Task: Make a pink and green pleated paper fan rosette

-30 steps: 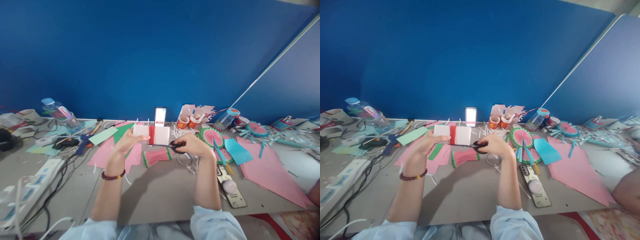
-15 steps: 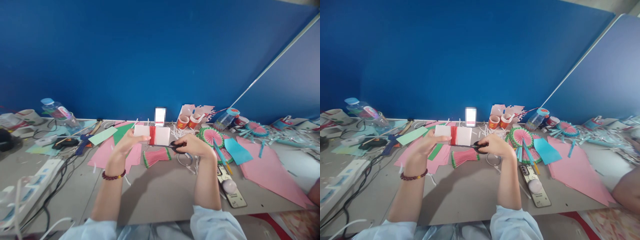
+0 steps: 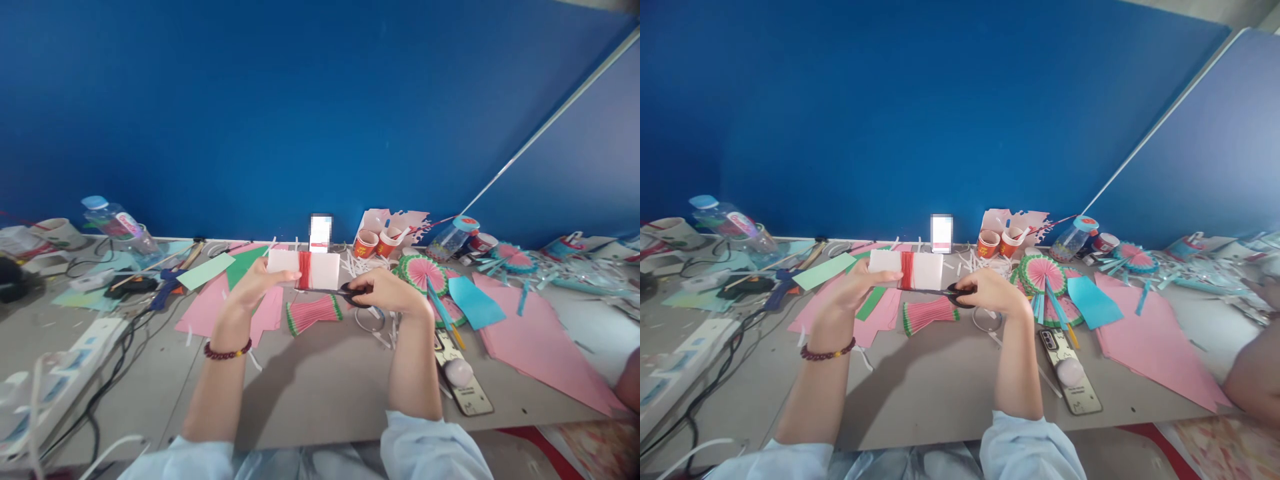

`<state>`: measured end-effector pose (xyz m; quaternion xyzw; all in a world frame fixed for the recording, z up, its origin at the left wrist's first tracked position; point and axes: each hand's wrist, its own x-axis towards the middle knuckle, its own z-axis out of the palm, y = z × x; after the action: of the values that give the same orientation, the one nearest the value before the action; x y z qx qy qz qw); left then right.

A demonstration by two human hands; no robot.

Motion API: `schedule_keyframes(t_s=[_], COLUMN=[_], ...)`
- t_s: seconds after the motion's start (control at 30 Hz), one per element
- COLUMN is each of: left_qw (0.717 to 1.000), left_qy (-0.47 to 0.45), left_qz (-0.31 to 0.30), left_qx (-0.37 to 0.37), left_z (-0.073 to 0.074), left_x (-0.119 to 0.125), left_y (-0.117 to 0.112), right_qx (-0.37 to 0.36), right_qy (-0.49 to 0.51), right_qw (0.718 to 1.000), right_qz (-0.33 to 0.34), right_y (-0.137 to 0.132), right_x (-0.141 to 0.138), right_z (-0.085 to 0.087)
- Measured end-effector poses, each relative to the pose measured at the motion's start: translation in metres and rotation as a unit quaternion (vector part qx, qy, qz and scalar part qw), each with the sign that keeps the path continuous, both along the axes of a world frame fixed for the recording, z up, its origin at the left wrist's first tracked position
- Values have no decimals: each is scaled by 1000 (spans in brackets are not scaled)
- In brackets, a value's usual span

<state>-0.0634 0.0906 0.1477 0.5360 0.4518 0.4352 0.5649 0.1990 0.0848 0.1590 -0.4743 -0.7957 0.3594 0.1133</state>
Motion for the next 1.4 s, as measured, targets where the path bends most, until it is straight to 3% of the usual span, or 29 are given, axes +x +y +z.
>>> schedule_keyframes(t_s=[0.27, 1.4], left_qw=[1000, 1000], left_qy=[-7, 2], left_qz=[-4, 26], left_qx=[6, 12], left_z=[3, 7], left_x=[2, 9], left_y=[-1, -5], right_qx=[10, 29], right_qy=[10, -1], right_qw=[1000, 1000], right_qz=[12, 12], right_y=[1, 3], right_x=[1, 0], right_z=[-8, -8])
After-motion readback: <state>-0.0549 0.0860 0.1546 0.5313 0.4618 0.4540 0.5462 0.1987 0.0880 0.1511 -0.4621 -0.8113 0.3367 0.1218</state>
